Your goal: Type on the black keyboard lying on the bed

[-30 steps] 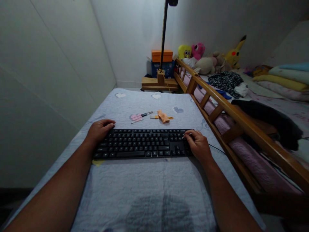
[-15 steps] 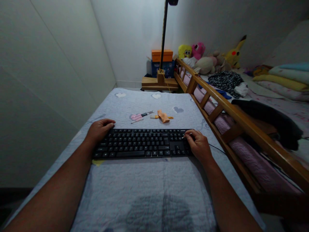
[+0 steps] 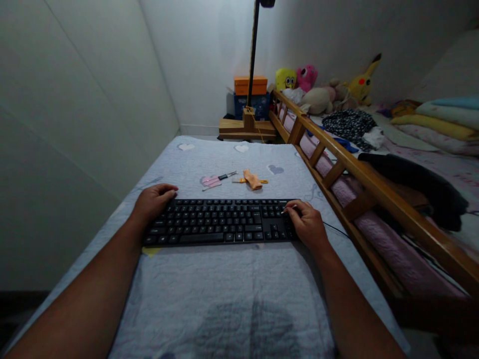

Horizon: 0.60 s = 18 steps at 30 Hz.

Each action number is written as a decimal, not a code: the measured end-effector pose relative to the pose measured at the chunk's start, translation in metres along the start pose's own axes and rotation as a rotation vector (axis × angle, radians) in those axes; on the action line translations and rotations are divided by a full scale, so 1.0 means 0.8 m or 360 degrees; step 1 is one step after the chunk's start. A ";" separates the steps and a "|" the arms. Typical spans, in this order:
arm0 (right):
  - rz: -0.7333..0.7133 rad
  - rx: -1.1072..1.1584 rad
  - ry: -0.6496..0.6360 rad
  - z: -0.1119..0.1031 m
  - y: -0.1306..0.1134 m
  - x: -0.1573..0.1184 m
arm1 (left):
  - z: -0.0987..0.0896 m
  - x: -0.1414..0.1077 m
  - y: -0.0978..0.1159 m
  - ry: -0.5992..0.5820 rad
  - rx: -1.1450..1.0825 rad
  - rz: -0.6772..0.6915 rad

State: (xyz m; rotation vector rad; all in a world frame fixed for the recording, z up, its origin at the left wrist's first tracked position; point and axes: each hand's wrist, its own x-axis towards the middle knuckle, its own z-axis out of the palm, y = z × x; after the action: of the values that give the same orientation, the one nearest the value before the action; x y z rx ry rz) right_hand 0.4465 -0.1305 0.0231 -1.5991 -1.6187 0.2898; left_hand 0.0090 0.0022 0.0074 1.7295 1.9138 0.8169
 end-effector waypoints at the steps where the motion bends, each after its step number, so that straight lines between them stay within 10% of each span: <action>1: 0.0003 0.0001 0.0000 0.000 -0.001 0.000 | 0.000 0.000 0.000 -0.0001 -0.0002 -0.0004; 18: 0.0029 0.0031 -0.0094 -0.006 -0.005 -0.002 | -0.001 -0.006 0.005 -0.0053 0.0016 -0.0043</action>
State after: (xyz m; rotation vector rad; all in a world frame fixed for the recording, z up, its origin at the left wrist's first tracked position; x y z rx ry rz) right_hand 0.4462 -0.1341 0.0283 -1.6045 -1.6415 0.3646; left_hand 0.0119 -0.0022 0.0101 1.7090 1.9182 0.7652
